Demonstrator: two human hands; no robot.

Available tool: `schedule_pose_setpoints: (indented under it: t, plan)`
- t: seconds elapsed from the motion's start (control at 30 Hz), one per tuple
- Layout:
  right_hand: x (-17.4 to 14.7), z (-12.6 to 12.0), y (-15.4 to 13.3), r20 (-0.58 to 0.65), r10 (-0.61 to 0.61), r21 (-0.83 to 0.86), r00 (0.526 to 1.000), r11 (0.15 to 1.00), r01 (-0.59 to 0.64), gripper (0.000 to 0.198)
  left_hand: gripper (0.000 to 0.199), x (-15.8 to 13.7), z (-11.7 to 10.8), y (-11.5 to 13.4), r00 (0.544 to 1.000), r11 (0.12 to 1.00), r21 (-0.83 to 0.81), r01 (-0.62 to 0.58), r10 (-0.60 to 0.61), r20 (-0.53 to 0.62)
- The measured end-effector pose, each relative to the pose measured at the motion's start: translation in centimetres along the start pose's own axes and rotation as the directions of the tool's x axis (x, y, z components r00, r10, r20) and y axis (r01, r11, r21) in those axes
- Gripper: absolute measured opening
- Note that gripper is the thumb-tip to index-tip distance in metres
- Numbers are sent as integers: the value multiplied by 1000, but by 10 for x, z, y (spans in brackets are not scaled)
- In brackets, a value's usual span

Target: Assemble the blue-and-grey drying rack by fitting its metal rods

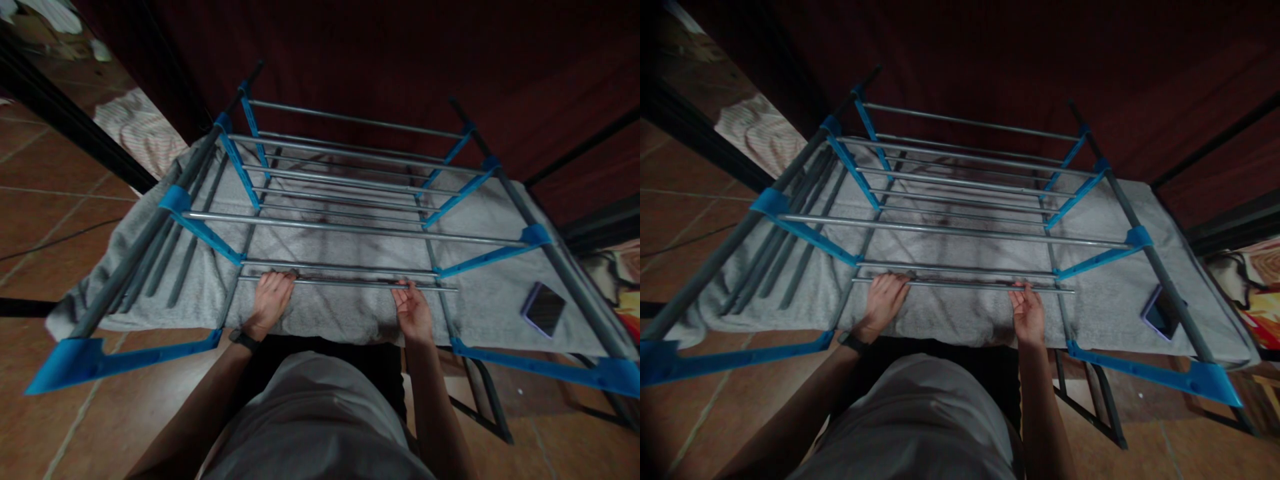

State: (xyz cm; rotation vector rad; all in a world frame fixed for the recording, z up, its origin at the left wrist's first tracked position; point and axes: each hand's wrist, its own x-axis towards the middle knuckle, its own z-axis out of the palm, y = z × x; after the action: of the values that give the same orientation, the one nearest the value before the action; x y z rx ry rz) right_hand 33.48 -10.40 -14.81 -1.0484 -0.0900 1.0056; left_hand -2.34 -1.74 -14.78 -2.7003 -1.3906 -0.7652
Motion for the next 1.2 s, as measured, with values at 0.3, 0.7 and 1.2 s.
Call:
schedule_pose_setpoints:
  t: [0.3,0.7,1.2]
  plan:
    - [1,5,-6,53,-42,40,998,998,40,11,16,3,-2,-2,979,998,-49,39,-48,-198]
    - [2,17,-7,25,-59,62,998,996,58,9,21,3,-1,-3,978,997,-72,16,-31,-206]
    - [7,8,-2,51,-35,58,998,998,32,8,19,4,0,-2,989,998,5,-57,57,-133]
